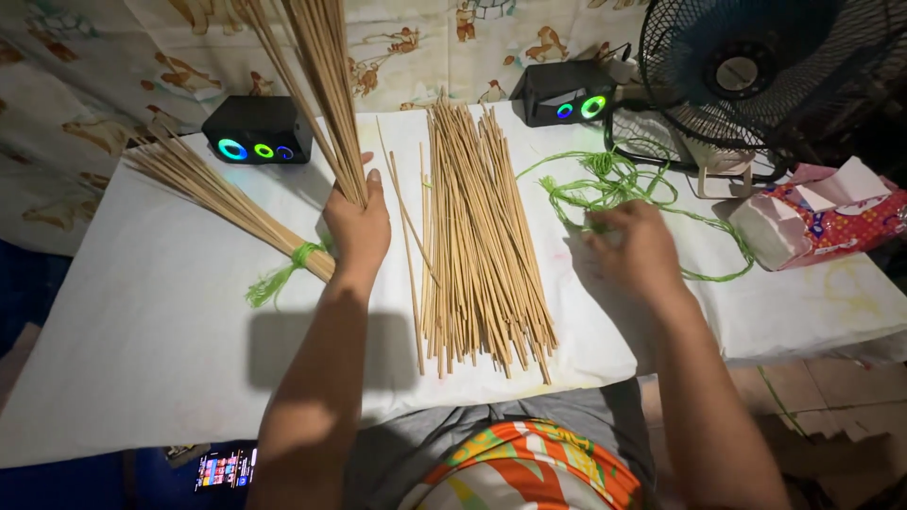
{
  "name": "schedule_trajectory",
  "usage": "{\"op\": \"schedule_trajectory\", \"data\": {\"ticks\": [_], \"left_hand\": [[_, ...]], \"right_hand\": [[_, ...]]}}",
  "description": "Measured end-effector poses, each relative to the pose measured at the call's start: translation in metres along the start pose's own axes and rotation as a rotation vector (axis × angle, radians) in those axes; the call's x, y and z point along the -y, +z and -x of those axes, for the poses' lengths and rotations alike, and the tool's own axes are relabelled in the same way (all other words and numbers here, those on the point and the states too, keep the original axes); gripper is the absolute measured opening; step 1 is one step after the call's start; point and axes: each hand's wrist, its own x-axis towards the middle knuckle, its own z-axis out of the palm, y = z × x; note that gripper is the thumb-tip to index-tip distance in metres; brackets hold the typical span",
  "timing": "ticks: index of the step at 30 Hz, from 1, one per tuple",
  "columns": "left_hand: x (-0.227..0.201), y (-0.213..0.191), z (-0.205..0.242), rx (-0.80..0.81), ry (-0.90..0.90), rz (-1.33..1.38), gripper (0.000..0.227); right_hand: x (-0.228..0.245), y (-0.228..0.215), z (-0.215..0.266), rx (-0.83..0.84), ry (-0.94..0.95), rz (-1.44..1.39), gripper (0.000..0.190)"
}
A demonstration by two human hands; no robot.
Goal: Gathering and tying thin wooden sticks into bundles using green plastic string
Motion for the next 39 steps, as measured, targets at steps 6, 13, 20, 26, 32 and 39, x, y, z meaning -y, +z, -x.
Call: {"op": "schedule_trajectory", "data": {"ticks": [6,13,20,26,32,39], "left_hand": [[0.013,0.005,-0.004,0.082,-0.101,-0.028,0.019],[-0.027,0.005,0.023,0.234,-0.137,0.135,0.019],[-0.079,0.002,0.057,0.694,-0.174,0.359,0.033],[-0.05,0.027,0.062,0.85,-0.073,0.254,0.024],[-0.047,-0.003,0.039,0.748,-0.089,0.127,0.026],[-0.071,-0.03,0.012,0.441,-0.441,0.024,0.026]], "right_hand": [[0.019,0.014,-0.019,-0.011,-0.246,0.461,0.009],[0.034,-0.029,-0.05,-0.153,-0.191,-0.299,0.008],[0.073,-0.043,-0.039,-0.108,-0.286,-0.557,0.012],[0.117,-0.055,-0.022,0.177,-0.32,-0.698,0.011],[0.074,-0.083,-0.042,0.371,-0.186,-0.543,0.025],[-0.023,-0.089,-0.066,0.104,0.008,-0.49,0.013]]}}
